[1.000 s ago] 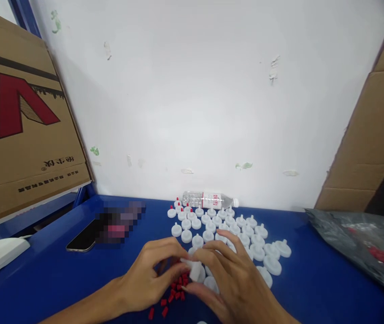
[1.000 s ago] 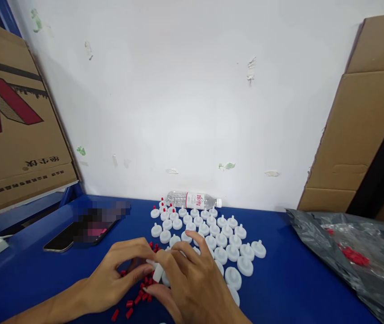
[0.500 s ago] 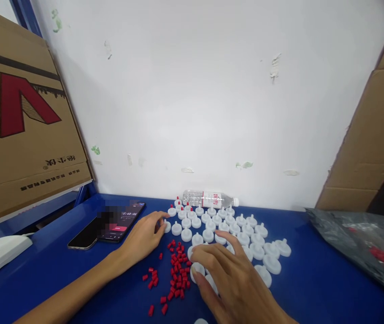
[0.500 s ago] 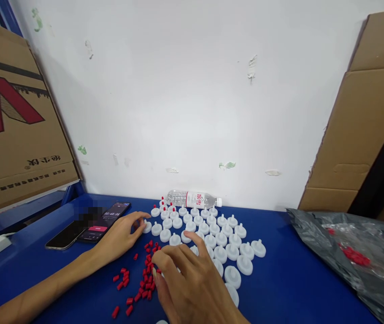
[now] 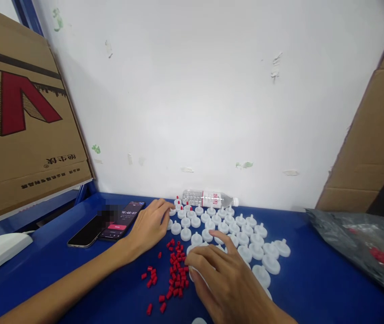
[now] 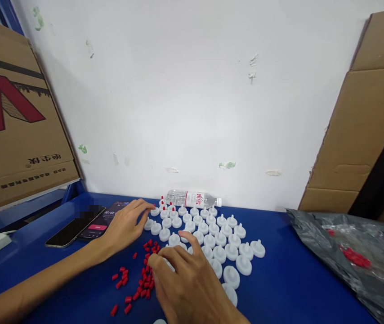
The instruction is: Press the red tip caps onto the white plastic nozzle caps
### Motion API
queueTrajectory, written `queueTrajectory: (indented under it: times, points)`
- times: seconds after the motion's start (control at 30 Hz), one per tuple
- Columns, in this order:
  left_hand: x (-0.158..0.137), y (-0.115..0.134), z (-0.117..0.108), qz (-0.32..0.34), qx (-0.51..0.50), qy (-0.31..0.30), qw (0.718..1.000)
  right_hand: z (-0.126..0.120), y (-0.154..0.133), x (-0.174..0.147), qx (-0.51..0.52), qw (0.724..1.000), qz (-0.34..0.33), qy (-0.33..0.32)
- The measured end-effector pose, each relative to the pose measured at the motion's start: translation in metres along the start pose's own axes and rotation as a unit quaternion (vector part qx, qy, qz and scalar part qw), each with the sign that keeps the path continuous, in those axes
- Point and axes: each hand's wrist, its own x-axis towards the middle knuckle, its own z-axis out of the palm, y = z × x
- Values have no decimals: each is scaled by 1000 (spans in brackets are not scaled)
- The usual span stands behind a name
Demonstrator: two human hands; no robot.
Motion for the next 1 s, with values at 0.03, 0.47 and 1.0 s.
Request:
queueTrajectory:
  times: [0.03, 0.47, 1.0]
  points:
    - [10, 6, -3, 1, 29, -25, 999, 1, 0, -1, -2, 1000, -3, 5]
    - [88, 39, 27, -44, 66, -155, 985, -26, 16, 2, -53, 998, 11, 15]
    - [46, 107, -79, 84, -312, -193, 927, -21, 27, -5, -78, 978, 187, 52]
